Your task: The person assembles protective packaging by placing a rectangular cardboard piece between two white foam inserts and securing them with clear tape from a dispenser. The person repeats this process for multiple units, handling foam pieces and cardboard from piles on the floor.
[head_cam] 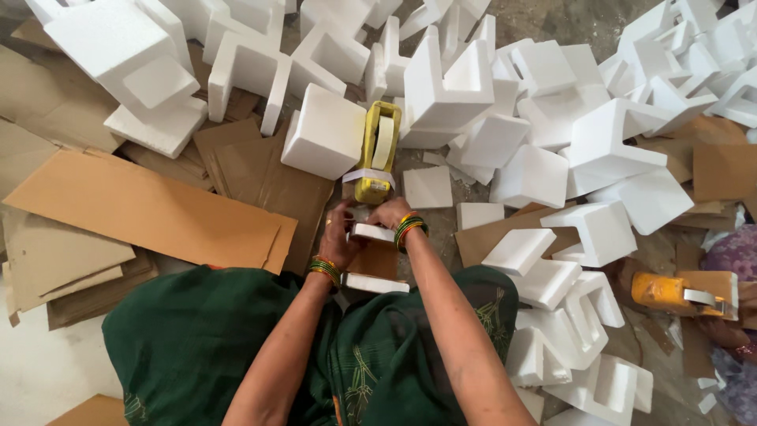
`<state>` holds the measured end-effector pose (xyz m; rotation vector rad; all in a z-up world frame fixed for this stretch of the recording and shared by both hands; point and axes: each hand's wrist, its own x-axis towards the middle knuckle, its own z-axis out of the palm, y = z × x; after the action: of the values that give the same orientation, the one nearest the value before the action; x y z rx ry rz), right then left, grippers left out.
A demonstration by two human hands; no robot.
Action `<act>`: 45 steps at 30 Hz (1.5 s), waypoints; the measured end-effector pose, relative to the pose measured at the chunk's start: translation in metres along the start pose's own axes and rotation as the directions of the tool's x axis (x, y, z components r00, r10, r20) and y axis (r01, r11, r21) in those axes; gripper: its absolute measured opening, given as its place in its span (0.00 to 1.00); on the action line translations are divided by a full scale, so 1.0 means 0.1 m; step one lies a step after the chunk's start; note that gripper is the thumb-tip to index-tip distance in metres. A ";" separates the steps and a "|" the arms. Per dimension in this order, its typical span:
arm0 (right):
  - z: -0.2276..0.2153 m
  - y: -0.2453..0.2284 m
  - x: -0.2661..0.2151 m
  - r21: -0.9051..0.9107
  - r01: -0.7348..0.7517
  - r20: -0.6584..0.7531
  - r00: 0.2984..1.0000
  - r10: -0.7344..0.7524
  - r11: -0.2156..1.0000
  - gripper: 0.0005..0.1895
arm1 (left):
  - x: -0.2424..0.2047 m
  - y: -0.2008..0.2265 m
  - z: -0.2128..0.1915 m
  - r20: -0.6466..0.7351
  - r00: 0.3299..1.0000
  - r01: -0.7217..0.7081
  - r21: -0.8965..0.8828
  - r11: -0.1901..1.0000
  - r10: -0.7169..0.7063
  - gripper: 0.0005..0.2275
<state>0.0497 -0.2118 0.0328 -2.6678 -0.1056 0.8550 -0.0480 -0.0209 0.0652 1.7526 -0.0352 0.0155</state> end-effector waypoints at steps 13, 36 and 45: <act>0.16 -0.32 -1.20 -0.228 0.360 -0.478 0.768 -0.426 0.905 0.32 | 0.26 -0.71 0.02 0.246 0.957 -0.256 0.469 0.845 0.154 0.23; -0.61 -0.55 -1.64 0.742 0.377 -0.272 0.925 -0.265 0.555 0.39 | -0.31 0.35 -0.47 0.363 0.921 0.188 -0.088 0.978 -0.145 0.19; -0.74 -0.46 -0.25 0.633 0.039 -0.378 0.887 0.266 0.773 0.20 | -0.67 0.37 -0.43 -0.329 0.862 0.435 0.090 0.896 -0.385 0.23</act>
<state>0.0738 -0.1948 0.1182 -2.1526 0.4014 0.2018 -0.1157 0.0159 0.1075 1.8713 0.5843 -0.0258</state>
